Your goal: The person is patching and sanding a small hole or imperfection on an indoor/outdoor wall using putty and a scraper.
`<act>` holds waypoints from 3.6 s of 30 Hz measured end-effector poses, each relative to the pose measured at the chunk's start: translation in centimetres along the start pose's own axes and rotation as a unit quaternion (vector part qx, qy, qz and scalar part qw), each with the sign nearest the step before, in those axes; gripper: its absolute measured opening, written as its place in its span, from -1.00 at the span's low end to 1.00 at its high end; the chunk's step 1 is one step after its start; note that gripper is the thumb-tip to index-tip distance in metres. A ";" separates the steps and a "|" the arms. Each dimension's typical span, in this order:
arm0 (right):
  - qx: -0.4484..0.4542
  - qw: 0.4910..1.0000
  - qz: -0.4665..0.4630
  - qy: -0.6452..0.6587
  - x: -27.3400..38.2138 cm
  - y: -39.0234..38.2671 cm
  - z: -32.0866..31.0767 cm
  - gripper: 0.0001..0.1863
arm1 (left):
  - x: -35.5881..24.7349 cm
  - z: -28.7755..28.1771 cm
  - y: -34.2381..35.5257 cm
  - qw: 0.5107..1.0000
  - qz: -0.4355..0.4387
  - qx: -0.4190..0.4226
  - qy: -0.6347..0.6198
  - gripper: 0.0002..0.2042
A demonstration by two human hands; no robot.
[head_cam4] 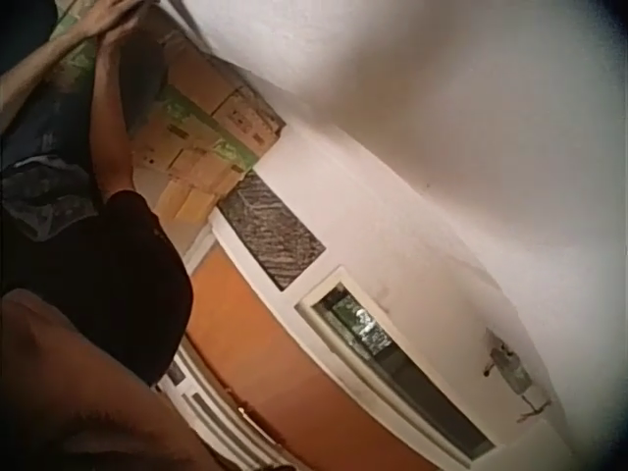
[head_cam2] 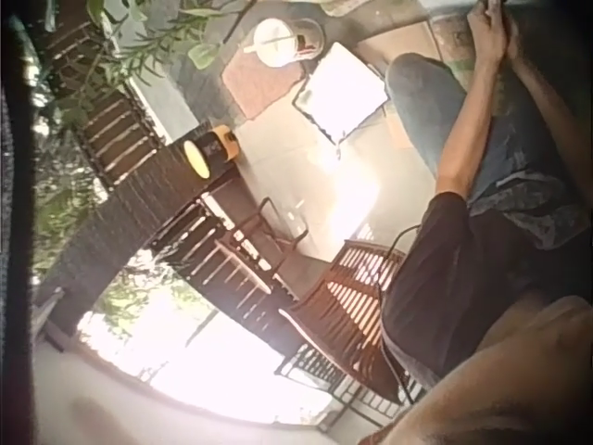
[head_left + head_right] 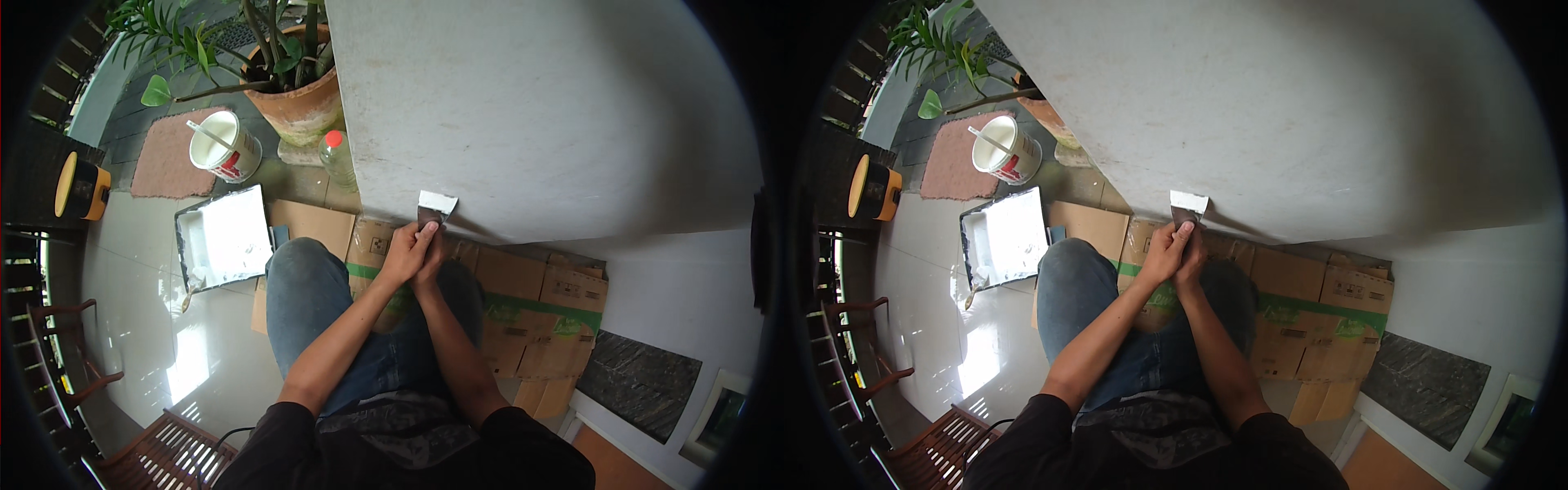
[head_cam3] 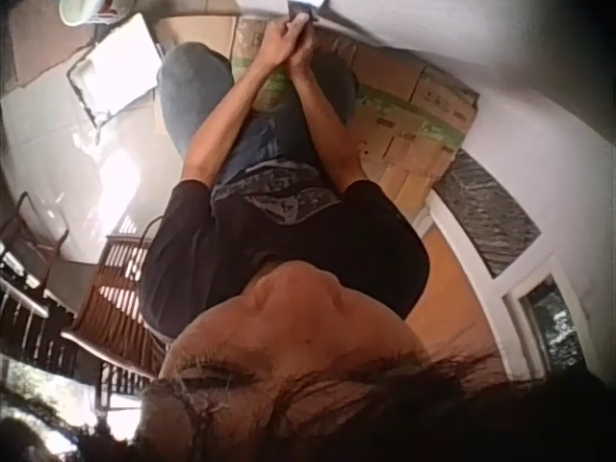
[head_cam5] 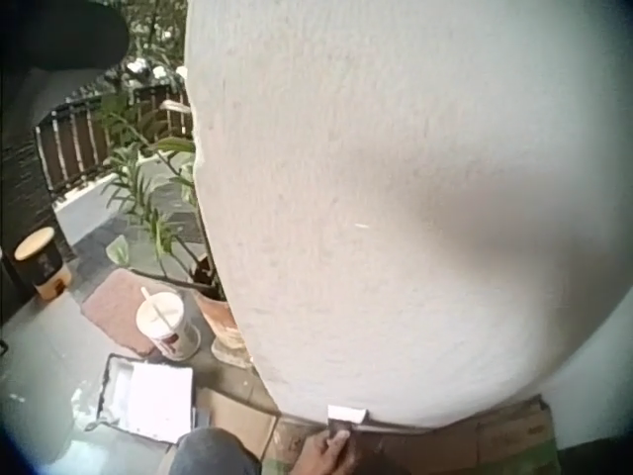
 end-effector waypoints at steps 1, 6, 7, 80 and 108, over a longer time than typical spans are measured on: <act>0.003 1.000 -0.010 -0.015 1.2 0.0 -0.1 -0.76 | -1.0 -0.3 -0.6 0.999 0.029 -0.023 -0.014 -0.61; -0.008 0.999 -0.001 -0.047 2.6 -0.5 -0.3 -0.76 | 1.2 -0.4 -0.8 0.999 0.029 -0.009 -0.016 -0.63; 0.003 0.998 0.008 -0.055 2.3 -1.2 -0.4 -0.72 | 1.6 -0.3 -1.3 0.999 0.024 -0.016 -0.022 -0.64; 0.020 0.999 0.045 0.009 1.3 0.7 -1.2 -0.81 | -7.8 1.8 -0.1 0.967 0.013 0.003 -0.255 -0.68; 0.079 0.991 0.102 -0.041 -0.7 -3.9 -3.0 -0.79 | -4.5 2.0 -1.4 0.963 -0.075 -0.022 -0.257 -0.65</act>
Point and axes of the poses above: each hand's wrist, its own y-axis towards the middle knuckle, its own z-axis out of the palm, x = y × z, the point moved 6 cm from there along y, towards the middle knuckle, and after that the axes turned 7 degrees about -z, right-handed, at the moved point
